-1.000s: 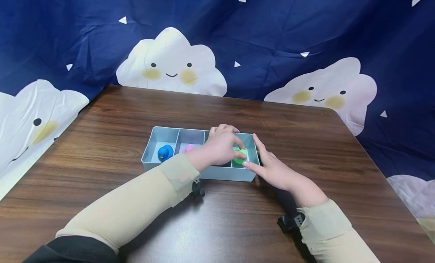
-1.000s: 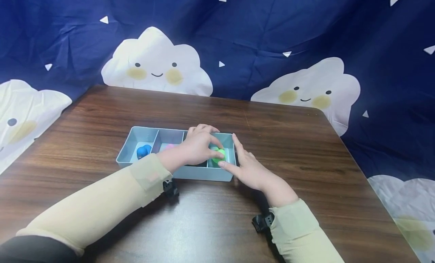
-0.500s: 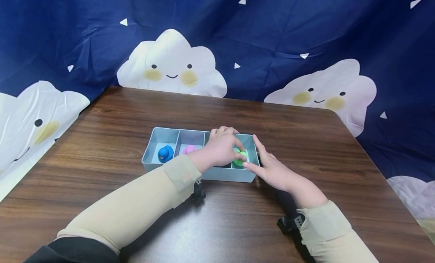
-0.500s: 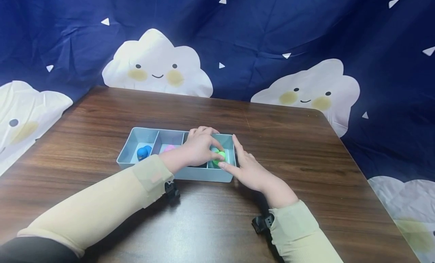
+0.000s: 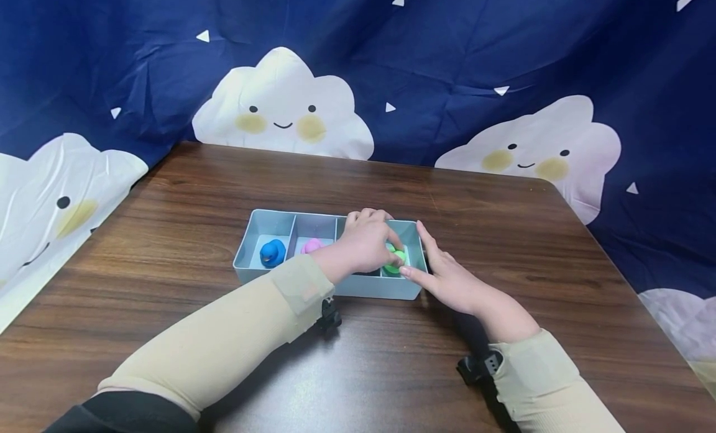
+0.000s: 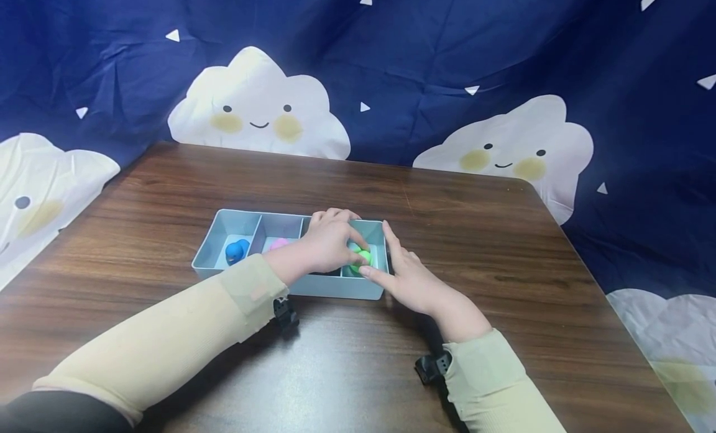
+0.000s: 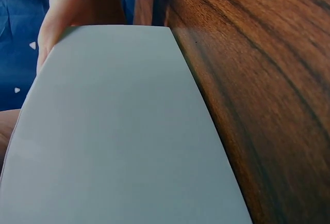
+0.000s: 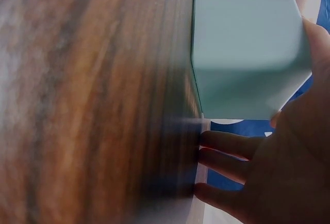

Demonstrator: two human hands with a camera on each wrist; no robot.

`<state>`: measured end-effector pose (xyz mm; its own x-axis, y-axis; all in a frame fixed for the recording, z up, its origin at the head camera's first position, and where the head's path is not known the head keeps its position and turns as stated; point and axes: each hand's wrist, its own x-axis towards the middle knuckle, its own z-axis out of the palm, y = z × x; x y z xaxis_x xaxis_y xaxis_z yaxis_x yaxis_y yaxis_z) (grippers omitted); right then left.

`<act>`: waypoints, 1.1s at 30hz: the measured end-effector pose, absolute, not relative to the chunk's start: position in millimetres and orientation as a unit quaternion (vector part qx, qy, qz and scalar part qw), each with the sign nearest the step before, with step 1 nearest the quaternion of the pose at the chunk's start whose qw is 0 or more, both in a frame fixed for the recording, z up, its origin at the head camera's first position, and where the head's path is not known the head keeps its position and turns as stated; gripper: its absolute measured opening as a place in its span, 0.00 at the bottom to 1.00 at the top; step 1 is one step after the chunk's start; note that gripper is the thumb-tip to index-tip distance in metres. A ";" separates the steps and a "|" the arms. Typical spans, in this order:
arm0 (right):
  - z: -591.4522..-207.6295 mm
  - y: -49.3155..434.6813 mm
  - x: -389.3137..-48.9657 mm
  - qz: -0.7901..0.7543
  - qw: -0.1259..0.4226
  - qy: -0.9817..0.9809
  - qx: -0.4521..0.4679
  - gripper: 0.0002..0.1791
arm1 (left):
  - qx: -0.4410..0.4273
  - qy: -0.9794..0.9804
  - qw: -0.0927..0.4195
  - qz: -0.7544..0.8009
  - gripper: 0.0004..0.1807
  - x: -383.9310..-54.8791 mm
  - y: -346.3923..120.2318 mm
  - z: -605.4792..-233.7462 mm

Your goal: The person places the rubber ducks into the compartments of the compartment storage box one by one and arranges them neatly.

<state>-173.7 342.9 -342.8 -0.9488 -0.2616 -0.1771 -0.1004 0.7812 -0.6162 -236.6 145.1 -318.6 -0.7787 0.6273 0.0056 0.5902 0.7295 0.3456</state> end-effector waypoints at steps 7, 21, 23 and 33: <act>-341.0 342.5 -172.9 -0.318 0.131 0.934 -0.092 0.51 | 0.326 0.931 0.059 0.154 0.14 -236.3 146.3 -317.5; -340.3 340.9 -172.4 -0.319 0.131 0.934 -0.092 0.51 | 0.329 0.933 0.052 0.138 0.14 -238.2 146.9 -318.9; -340.0 340.8 -172.5 -0.318 0.132 0.934 -0.091 0.50 | 0.329 0.933 0.052 0.138 0.15 -239.0 147.0 -319.5; -337.3 339.8 -170.8 -0.322 0.134 0.933 -0.093 0.49 | 0.329 0.934 0.054 0.129 0.17 -239.7 147.2 -319.2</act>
